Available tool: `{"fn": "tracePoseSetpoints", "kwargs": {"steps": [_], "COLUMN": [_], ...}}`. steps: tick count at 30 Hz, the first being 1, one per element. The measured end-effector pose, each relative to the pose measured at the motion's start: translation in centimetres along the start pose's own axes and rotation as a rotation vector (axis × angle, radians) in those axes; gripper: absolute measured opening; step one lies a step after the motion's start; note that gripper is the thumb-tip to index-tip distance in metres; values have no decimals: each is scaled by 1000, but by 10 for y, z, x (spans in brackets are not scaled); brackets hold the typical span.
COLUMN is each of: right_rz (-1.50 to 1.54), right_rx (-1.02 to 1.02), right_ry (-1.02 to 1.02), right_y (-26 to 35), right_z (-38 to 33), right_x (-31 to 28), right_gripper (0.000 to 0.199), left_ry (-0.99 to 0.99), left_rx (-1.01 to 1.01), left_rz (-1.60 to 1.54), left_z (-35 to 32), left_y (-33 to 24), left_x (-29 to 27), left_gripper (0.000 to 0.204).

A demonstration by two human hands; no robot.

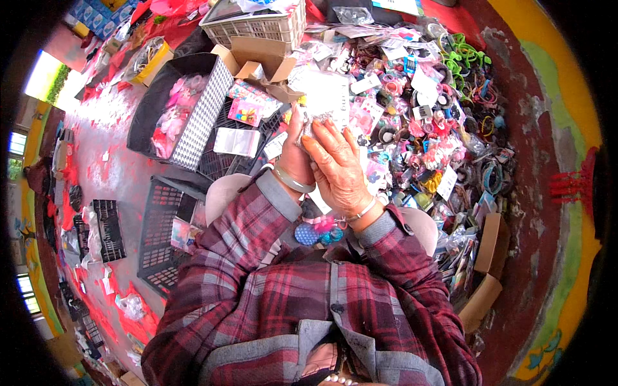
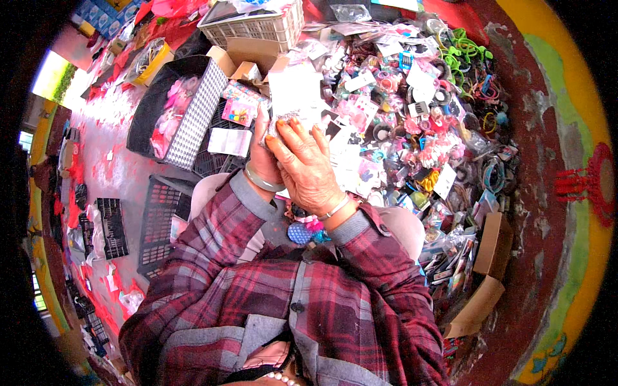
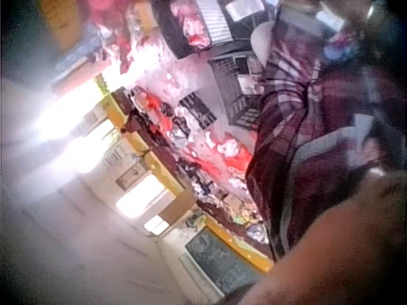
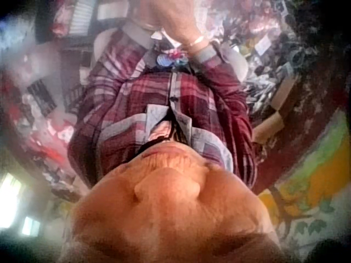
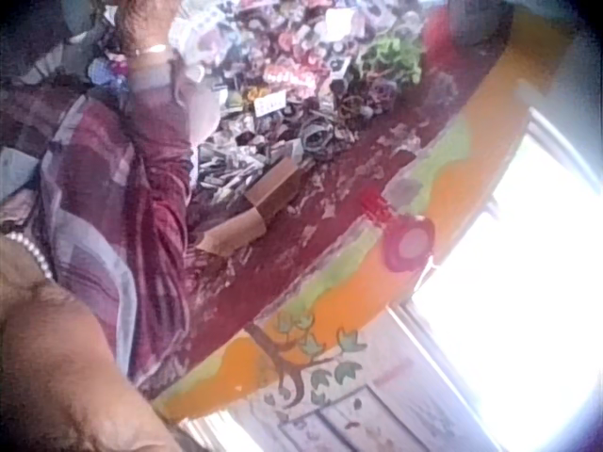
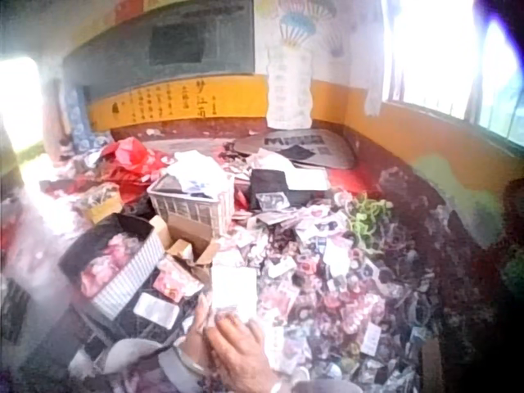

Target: The person sorts packaged hair accessories from a large pile, wiping some packages with a cloth and placing them into a plastic crate.

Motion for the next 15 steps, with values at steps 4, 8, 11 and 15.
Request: {"fn": "tracePoseSetpoints", "kwargs": {"steps": [4, 8, 11, 15], "right_rz": [-13, 78, 323, 163], "right_rx": [58, 123, 212, -4], "right_ry": [-107, -307, -380, -260], "right_y": [-26, -64, -91, -46], "right_z": [6, 6, -1, 8], "right_x": [-11, -33, -29, -16], "right_gripper": [44, 40, 41, 38], "left_ry": [-8, 59, 85, -7], "left_rx": [80, -20, -65, -31], "left_rz": [138, 276, 312, 295], "left_z": [5, 7, 6, 6], "left_y": [5, 23, 22, 11], "left_x": [5, 12, 17, 3], "left_gripper": [61, 60, 58, 58]}}
Point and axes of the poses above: each hand's wrist, its own z-axis towards the middle knuckle, its own x-axis out of the palm, y = z × x, the point moved 10 cm from there along z, towards the middle knuckle, and after that the axes turned 14 degrees about y, right-handed, at the moved point
